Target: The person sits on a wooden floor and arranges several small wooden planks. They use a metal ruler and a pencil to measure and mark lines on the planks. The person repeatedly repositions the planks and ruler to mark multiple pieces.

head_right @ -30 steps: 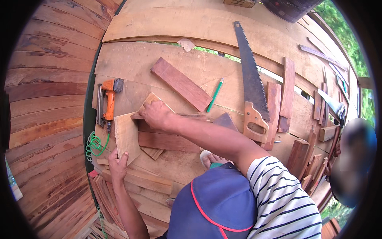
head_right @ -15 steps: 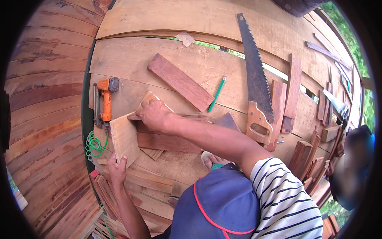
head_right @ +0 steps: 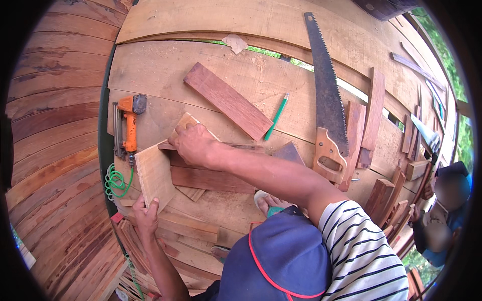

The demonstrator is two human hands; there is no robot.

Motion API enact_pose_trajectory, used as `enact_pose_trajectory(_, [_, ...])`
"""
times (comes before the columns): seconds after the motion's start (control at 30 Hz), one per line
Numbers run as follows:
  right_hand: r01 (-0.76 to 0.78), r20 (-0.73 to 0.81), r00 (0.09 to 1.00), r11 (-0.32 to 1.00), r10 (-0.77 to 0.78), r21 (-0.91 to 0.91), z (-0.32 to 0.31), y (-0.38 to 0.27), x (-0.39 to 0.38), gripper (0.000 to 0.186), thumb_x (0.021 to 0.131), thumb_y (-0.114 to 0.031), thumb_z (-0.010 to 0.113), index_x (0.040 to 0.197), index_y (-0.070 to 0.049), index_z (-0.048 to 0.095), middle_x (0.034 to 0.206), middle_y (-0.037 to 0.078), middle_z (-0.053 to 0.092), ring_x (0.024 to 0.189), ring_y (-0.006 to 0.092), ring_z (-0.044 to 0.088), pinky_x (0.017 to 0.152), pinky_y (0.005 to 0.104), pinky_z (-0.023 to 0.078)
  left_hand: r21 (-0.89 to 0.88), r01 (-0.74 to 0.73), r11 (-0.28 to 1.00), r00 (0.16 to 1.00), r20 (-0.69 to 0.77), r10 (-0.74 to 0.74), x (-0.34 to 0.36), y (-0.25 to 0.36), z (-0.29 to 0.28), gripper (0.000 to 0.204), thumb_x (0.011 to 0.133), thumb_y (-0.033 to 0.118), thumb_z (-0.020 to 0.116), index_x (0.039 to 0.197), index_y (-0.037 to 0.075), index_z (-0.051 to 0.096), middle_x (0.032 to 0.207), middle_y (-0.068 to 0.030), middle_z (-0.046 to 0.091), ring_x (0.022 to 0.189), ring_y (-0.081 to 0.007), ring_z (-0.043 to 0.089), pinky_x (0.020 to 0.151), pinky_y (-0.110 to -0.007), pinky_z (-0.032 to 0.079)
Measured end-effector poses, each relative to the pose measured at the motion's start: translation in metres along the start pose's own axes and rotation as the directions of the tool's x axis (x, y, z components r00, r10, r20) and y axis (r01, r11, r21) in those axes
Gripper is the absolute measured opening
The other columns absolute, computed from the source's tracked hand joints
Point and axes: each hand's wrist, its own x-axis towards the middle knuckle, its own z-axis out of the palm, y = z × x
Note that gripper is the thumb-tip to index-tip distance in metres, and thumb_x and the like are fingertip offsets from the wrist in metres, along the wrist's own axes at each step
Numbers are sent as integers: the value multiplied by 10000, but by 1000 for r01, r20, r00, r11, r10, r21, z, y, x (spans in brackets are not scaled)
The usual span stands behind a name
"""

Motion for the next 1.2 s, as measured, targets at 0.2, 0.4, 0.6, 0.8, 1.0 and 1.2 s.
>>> enact_pose_trajectory(0.2, [25,-12,1000,1000,-25,-1,0,-4,2,455,839,-155,702,1289,-118,637,1114,161,669,988,343,718,790,450,602,-5,70,998,998,-5,-70,-1,4,0,351,961,-3,576,1301,-73,626,1115,-80,720,961,-120,652,827,-253,523])
enact_pose_trajectory(0.4, [23,-68,997,995,-30,-94,-12,1,-5,333,838,-120,687,1135,-14,582,1034,172,674,934,362,721,731,444,606,84,48,995,999,-7,-48,10,19,5,347,908,8,580,1238,-64,662,997,-89,735,863,-102,652,746,-285,541])
enact_pose_trajectory(0.6, [150,51,988,975,-143,-166,-43,-55,-78,380,816,-102,697,1145,-16,526,1059,157,612,948,295,684,625,399,596,169,-48,984,995,-74,61,5,19,7,333,876,71,599,1180,-33,690,856,-120,728,721,-123,651,679,-320,538])
enact_pose_trajectory(0.8, [286,218,938,957,-270,-45,6,-85,-112,359,843,-115,672,1133,20,511,1069,205,598,950,332,694,629,431,586,107,-89,990,994,-49,95,10,0,4,356,856,124,631,1180,-2,704,872,-140,748,722,-146,674,698,-340,544])
enact_pose_trajectory(1.0, [88,305,946,994,-105,69,-5,-67,-117,364,856,-91,643,1154,56,493,1056,295,633,1009,436,678,777,525,571,106,-203,973,975,-71,211,17,-5,7,401,820,153,627,1182,-7,696,896,-229,731,819,-346,736,756,-405,553])
enact_pose_trajectory(1.2, [-195,289,948,961,134,196,-47,-2,-137,445,847,-223,660,1140,86,531,964,336,682,1004,477,669,864,529,523,190,-162,968,984,-41,172,19,8,1,401,773,148,628,1123,-37,693,889,-280,702,857,-414,719,781,-439,546])
